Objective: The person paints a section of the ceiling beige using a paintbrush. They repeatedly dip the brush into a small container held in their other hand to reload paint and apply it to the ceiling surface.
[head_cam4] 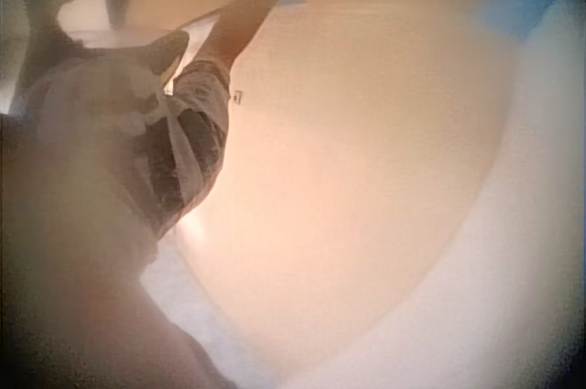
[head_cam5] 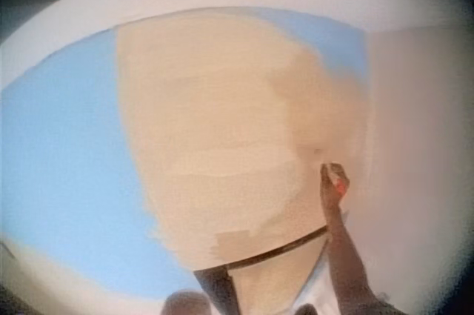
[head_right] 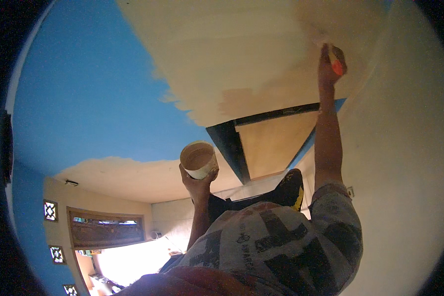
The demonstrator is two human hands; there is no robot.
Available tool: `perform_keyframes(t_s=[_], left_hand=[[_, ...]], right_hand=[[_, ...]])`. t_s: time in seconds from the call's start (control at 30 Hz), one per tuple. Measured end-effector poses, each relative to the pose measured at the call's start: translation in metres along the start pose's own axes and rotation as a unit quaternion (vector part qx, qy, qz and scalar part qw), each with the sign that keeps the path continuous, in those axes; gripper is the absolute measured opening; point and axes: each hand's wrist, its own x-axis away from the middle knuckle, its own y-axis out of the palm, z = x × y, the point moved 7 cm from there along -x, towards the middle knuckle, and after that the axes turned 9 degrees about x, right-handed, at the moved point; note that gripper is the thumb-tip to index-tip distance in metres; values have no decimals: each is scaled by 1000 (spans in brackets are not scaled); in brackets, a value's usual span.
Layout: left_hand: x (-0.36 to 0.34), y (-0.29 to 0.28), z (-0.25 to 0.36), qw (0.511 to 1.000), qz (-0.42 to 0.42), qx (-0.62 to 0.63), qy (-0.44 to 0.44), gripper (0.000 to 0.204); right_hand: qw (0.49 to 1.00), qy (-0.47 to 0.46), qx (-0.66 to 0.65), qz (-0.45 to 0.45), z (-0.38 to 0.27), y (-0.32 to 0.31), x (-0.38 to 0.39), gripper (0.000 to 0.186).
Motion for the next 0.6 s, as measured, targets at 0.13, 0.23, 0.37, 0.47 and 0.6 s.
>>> perform_keyframes(t_s=[0.13,0.23,0.37,0.47,0.6], left_hand=[[0,9,4,1000,-24,-3,-6,86],[4,9,13,999,-25,-23,1,86],[8,2,7,998,-8,-59,6,85],[9,-8,-1,999,11,-39,-8,84],[6,-14,-4,999,19,-30,6,83]], right_hand=[[997,-27,69,-20,1,-1,-8,12],[997,-79,26,-2,-87,44,17,15],[975,-92,-204,-12,-234,96,65,21],[926,-32,-363,-100,-310,110,91,21],[957,-60,-271,-82,-274,120,80,26]])
